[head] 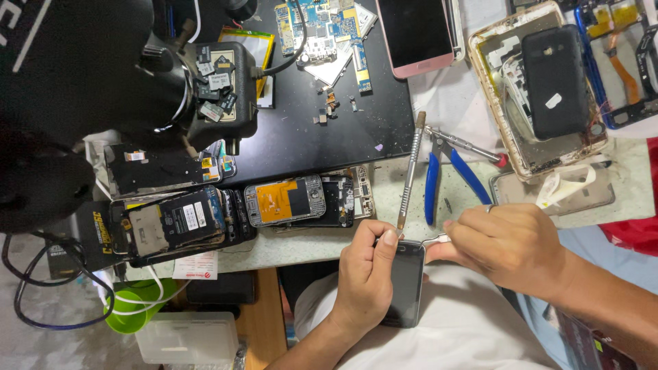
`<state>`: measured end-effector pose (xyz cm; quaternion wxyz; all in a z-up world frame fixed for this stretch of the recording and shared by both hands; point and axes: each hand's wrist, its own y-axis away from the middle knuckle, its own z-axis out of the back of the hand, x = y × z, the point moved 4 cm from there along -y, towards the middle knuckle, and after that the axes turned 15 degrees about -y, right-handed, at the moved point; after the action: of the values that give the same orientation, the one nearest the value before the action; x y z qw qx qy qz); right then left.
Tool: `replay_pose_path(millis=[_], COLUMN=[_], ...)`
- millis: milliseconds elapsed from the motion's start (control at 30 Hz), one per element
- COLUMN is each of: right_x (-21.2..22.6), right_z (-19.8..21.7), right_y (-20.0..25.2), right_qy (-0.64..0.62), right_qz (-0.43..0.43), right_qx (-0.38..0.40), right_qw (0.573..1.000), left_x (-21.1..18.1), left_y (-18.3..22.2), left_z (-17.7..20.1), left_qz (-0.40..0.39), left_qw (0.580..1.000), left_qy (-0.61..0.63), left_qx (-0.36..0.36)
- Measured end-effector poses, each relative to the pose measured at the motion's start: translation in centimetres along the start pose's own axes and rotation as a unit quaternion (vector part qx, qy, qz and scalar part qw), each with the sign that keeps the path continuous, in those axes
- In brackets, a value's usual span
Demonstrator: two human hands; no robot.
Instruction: The person uses a metal prying tool to separate the back cover of a smartphone. They carefully work the tool around the edges to release the clips and then lift the cover off, exposing the internal components.
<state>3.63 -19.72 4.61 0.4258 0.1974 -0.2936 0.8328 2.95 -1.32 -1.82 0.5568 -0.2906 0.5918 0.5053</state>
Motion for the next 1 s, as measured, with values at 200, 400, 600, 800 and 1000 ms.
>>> replay_pose_path(millis=[200,400,600,800,1000], right_x=[0.5,0.9,-0.2,-1.2,-2.2], right_z=[-0.3,-0.4,0.8,2.4,3.6], right_y=[0.4,0.1,-1.6,-4.7,-7.5], right_qy=[0.0,-0.003,0.027,0.063,0.111], right_qz=[-0.02,-0.026,0.019,0.062,0.079], right_qx=[-0.016,-0.01,0.009,-0.008,-0.006], right_qw=[1.0,1.0,0.999,0.996,0.991], left_x=[-0.4,-0.5,-1.6,-3.9,-6.3], left_y=[0.1,-0.2,-1.2,-4.8,-7.7], left_z=[0.1,0.6,0.9,2.6,3.5], left_qz=[0.025,-0.003,-0.036,-0.091,-0.102], left_qw=[0.999,0.999,0.995,0.985,0.981], left_qy=[0.031,-0.007,-0.052,-0.091,-0.115], left_qx=[0.009,-0.039,-0.072,-0.117,-0.114])
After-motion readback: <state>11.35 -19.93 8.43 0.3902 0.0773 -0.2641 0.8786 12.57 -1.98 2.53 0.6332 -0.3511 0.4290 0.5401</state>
